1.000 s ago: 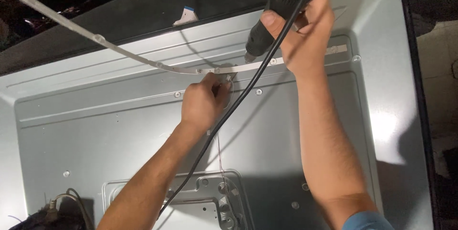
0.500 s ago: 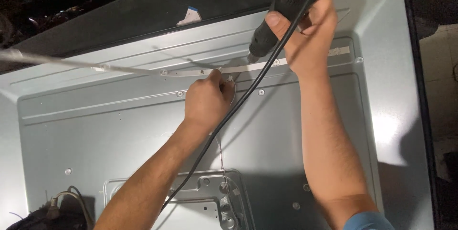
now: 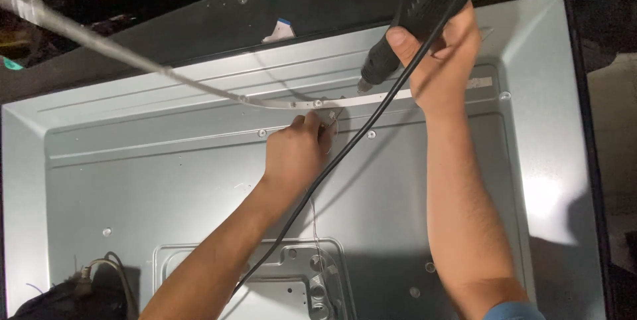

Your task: Removing LED backlight strips from a television panel using a scraper and a rotary tool.

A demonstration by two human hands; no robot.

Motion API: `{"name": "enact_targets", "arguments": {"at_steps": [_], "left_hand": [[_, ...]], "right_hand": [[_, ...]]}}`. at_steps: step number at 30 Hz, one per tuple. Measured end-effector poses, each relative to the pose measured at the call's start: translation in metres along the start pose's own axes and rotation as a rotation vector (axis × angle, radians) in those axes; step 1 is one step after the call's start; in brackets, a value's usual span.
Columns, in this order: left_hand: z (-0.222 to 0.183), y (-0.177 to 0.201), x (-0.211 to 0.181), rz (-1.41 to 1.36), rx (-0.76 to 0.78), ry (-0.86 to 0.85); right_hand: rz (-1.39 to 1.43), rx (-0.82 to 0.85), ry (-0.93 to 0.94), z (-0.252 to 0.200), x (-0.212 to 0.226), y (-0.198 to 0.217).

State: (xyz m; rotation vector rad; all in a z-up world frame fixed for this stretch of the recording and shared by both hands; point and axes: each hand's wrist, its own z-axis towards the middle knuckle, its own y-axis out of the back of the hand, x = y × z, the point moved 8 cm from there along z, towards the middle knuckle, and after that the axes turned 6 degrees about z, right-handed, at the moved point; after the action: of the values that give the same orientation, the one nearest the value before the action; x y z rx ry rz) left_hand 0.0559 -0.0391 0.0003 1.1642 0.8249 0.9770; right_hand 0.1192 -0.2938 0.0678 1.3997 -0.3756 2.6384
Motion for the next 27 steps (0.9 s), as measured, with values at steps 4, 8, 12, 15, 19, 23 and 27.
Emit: {"name": "enact_targets", "arguments": {"at_steps": [4,8,12,15,19,23,27], "left_hand": [[-0.008,0.033,0.023,0.088,0.041,-0.003],[-0.024,0.101,0.068,-0.032,0.225,0.240],[-0.061,0.208,0.069,-0.241,0.107,0.396],[-0.129,0.255,0.037,-0.170,-0.055,0.465],[-0.171,0.201,-0.054,-0.673,-0.231,0.571],[-0.144,0.117,-0.077,-0.534,0.050,0.361],[-0.078,0.070,-0.048,-0.183,-0.127,0.358]], "right_hand": [[-0.027,0.002,-0.003,-0.001,0.002,0.001],[0.002,0.002,0.017,0.001,0.003,-0.002],[0.027,-0.006,0.026,0.000,0.005,-0.002],[0.003,-0.014,0.092,-0.002,0.000,0.002],[0.031,0.011,0.110,0.000,0.007,-0.002],[-0.041,0.029,0.136,0.002,0.024,-0.004],[0.068,-0.001,0.071,0.001,0.018,-0.006]]}}
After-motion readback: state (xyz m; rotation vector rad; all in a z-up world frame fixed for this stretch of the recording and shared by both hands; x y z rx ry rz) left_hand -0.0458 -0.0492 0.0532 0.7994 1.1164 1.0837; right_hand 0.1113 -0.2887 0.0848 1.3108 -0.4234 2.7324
